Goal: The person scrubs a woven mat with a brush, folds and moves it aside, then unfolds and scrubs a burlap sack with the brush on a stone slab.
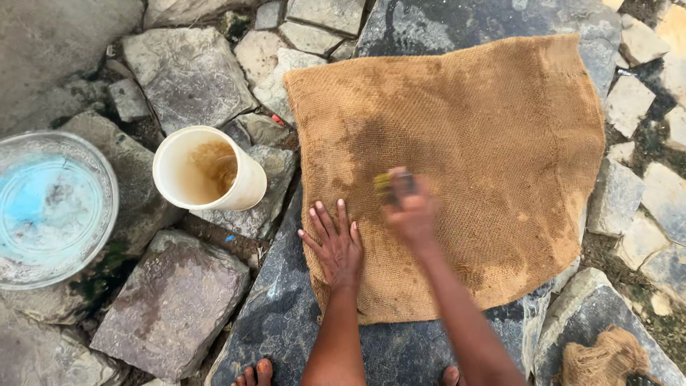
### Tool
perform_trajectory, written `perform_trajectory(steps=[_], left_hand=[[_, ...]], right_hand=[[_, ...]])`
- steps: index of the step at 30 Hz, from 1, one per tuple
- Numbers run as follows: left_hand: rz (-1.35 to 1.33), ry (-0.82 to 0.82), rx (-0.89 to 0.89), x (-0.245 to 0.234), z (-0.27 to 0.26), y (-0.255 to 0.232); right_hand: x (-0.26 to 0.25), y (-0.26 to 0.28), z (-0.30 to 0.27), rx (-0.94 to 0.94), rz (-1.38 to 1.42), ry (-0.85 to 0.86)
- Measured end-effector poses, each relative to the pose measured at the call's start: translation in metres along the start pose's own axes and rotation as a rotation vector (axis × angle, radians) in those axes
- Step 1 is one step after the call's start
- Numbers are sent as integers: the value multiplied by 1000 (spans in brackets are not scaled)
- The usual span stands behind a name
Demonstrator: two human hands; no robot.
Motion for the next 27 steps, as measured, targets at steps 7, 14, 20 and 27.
perform_trajectory(steps=[7,14,20,27], left_hand=[[-24,-84,34,10,-2,1],[30,-72,24,-19,2,-1],[14,-60,11,-4,1,0],[-7,-102,20,11,-1,1]], right_hand=[[-86,-129,50,317,-494,-300],[21,63,-17,-175,15,-87],[3,-26,48,155,65,62],[-70,-196,74,276,-474,-268]])
Point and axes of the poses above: each hand's wrist, its own z-axis towards the middle knuckle, its own x-axis out of the palm, y = z × x, the point moved 4 cm from there along z, towards the middle knuckle, and after that the axes turned 6 degrees about x, right-handed, at the moved point
